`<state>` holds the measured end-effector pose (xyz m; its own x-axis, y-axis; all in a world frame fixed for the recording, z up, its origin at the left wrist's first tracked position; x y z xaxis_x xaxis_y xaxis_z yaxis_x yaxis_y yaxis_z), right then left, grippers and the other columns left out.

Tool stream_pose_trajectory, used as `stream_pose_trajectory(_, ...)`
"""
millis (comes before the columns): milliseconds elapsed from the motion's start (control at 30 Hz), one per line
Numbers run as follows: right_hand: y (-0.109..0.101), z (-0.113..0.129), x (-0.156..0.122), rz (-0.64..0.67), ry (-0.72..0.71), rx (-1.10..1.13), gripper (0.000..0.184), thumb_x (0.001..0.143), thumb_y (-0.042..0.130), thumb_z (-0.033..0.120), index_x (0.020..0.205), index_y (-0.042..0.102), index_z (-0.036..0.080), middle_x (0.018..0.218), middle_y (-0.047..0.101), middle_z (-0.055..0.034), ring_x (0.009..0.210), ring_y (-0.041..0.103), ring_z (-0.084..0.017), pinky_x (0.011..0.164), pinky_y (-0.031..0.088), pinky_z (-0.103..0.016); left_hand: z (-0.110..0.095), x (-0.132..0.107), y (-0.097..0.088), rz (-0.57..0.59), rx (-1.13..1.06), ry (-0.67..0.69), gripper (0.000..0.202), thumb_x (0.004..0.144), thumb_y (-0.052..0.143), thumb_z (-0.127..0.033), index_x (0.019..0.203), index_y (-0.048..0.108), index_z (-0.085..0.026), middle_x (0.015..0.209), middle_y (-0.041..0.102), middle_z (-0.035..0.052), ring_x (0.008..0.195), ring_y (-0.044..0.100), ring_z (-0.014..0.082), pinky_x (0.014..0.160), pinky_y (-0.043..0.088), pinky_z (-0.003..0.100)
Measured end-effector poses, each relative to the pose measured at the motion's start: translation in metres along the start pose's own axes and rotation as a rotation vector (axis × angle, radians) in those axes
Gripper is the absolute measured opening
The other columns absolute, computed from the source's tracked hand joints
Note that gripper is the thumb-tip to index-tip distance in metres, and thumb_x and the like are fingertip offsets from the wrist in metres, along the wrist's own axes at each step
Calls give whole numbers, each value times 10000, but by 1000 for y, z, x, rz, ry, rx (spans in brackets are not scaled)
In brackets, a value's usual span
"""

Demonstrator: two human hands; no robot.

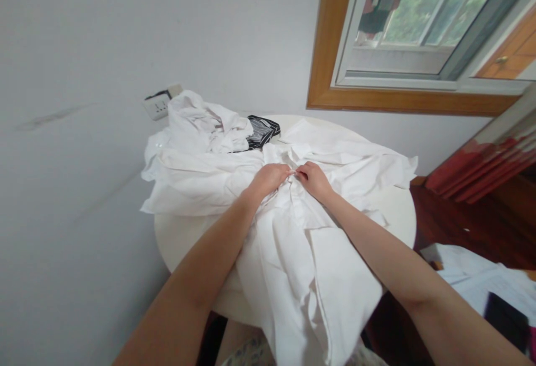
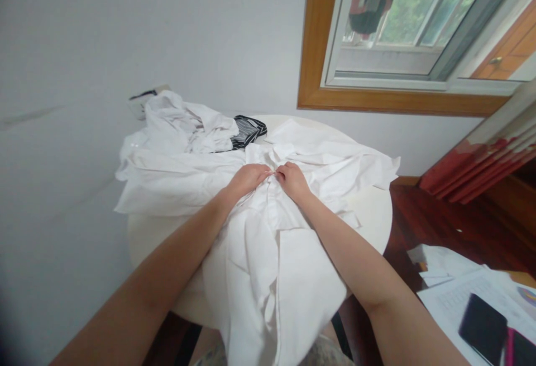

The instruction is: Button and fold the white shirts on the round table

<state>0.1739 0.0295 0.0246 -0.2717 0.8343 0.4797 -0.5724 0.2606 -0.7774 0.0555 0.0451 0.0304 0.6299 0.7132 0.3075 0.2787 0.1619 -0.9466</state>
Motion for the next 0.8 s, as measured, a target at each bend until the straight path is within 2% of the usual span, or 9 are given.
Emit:
stream_pose_trajectory(133,0,-3,1,-20,20,-44,211,841,485,84,761,658,174,741,594,-71,789,535,-215,758,403,-309,7,-1,-2,-55,-120,-3,367,973,386,-400,928,678,-183,929,719,74,911,654,198,815,460,289)
stream_pose_trajectory(300,-6,-21,-2,-63,114,-27,193,826,484,103,727,629,184,767,618,-81,793,554,-214,760,402,-311,43,-14,-19,-313,-268,-234,347,960,389,-411,964,661,-195,968,713,58,916,642,192,827,460,282)
stream_pose_trajectory(400,-10,-29,-3,-99,160,51,168,844,493,164,708,583,203,749,630,-60,767,570,-202,749,406,-308,48,-18,-23,-303,-263,-239,304,955,393,-371,984,648,-207,971,702,47,922,632,190,845,461,288)
stream_pose_trajectory(500,-12,-36,-4,-164,243,237,158,889,453,233,746,518,225,662,617,-13,676,587,-178,696,419,-294,33,-15,-32,-271,-130,-189,219,902,472,-271,1011,647,-196,1022,661,81,992,594,228,903,452,352)
stream_pose_trajectory(633,-9,-47,-5,-226,355,553,133,921,404,303,806,444,250,586,577,50,547,577,-140,593,435,-253,-9,-9,-53,-280,-23,-113,309,803,504,-89,1068,621,-195,1142,608,114,1135,520,272,980,408,427)
stream_pose_trajectory(700,-8,-50,-5,-244,384,635,141,922,410,338,809,427,256,576,562,64,525,570,-132,562,438,-242,-28,-10,-52,-211,-108,-107,286,819,469,-82,1052,596,-189,1014,645,97,1035,575,248,933,442,402)
stream_pose_trajectory(800,-8,-53,-5,-263,398,674,157,915,435,374,809,431,258,564,553,73,518,567,-129,554,444,-241,-43,-23,-36,-70,-309,-131,229,890,406,-144,1064,546,-192,850,658,54,838,630,204,793,496,332)
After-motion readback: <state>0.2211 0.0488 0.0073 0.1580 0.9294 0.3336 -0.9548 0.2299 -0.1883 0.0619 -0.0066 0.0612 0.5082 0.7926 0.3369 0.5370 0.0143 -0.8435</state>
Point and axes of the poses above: each hand's wrist, its own x-axis towards the middle knuckle, its own y-axis out of the palm, z = x × y, the point moved 7 cm from there along x, towards the middle knuckle
